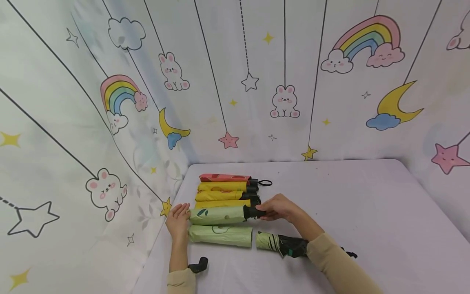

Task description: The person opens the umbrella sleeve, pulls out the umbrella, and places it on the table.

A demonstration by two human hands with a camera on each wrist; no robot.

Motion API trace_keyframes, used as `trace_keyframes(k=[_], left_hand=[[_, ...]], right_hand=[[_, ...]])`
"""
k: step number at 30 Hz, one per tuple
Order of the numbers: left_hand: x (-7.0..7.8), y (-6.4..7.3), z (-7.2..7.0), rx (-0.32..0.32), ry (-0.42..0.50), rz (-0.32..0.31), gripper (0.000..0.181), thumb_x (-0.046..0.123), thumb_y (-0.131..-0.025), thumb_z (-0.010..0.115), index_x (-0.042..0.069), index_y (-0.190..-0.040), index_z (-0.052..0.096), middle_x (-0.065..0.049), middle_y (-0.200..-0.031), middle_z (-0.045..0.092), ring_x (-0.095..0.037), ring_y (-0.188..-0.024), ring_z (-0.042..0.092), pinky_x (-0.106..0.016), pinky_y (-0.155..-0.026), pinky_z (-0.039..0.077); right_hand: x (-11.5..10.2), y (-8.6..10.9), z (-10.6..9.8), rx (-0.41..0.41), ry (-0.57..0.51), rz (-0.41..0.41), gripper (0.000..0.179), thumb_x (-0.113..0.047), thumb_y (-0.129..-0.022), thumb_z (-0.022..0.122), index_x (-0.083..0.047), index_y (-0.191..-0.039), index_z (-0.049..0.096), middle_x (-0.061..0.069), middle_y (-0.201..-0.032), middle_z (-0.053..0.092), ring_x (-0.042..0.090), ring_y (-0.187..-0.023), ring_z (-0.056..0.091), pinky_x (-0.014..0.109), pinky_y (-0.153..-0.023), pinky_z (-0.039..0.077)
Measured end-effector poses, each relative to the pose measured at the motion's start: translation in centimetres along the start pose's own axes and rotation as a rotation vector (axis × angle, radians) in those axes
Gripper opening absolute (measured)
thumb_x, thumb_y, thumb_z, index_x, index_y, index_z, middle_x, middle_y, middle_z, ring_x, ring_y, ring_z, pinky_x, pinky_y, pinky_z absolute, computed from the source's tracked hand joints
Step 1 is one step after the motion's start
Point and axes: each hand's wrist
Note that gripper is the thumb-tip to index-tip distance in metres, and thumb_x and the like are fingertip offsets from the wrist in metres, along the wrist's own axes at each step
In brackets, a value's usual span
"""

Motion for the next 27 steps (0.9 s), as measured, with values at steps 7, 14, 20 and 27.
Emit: trace_keyframes(k=[7, 14, 20, 27], left_hand=[[0.2, 0.1, 0.1, 0.009, 0.015, 0.004, 0.049, -0.015, -0.095, 0.061, -0.004, -0.141, 0.051, -0.025, -0.139, 0.062, -0.033, -0.13, 0.063, -0.027, -0.099, 0.057], [0.0, 0.0, -0.1, 0.002, 0.002, -0.017, 0.05, -0.013, -0.097, 0.059, -0.006, -0.145, 0.048, -0.025, -0.141, 0.06, -0.034, -0.132, 0.061, -0.028, -0.102, 0.055], [-0.1, 0.0, -0.1, 0.0, 0.032, -0.024, 0.051, -0.015, -0.097, 0.058, -0.008, -0.146, 0.046, -0.028, -0.143, 0.058, -0.035, -0.133, 0.06, -0.028, -0.102, 0.055], [-0.1, 0.0, 0.1, 0.004, 0.049, -0.019, 0.05, -0.016, -0.097, 0.058, -0.009, -0.145, 0.046, -0.029, -0.142, 0.059, -0.036, -0.132, 0.061, -0.029, -0.102, 0.055]], right_hand=[[0.1, 0.3, -0.5, 0.014, 0.019, -0.009, 0.036, -0.024, -0.094, 0.08, 0.008, -0.109, 0.076, 0.016, -0.093, 0.078, 0.022, -0.078, 0.077, 0.046, -0.083, 0.065], [0.0, 0.7, -0.7, 0.012, 0.016, 0.0, 0.038, -0.027, -0.093, 0.081, 0.008, -0.108, 0.076, 0.017, -0.091, 0.078, 0.021, -0.077, 0.077, 0.046, -0.083, 0.065], [0.1, 0.9, -0.8, 0.026, 0.023, 0.013, 0.035, -0.026, -0.092, 0.082, 0.006, -0.103, 0.077, 0.017, -0.091, 0.078, 0.02, -0.075, 0.076, 0.043, -0.08, 0.066], [0.2, 1.5, -1.5, 0.033, 0.013, 0.015, 0.037, -0.025, -0.092, 0.082, 0.008, -0.109, 0.076, 0.017, -0.094, 0.078, 0.019, -0.076, 0.076, 0.044, -0.083, 0.065]])
Point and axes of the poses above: each hand's wrist, its own y-axis away from the middle knuckle, its own z-axis out of the palm, x = y × z
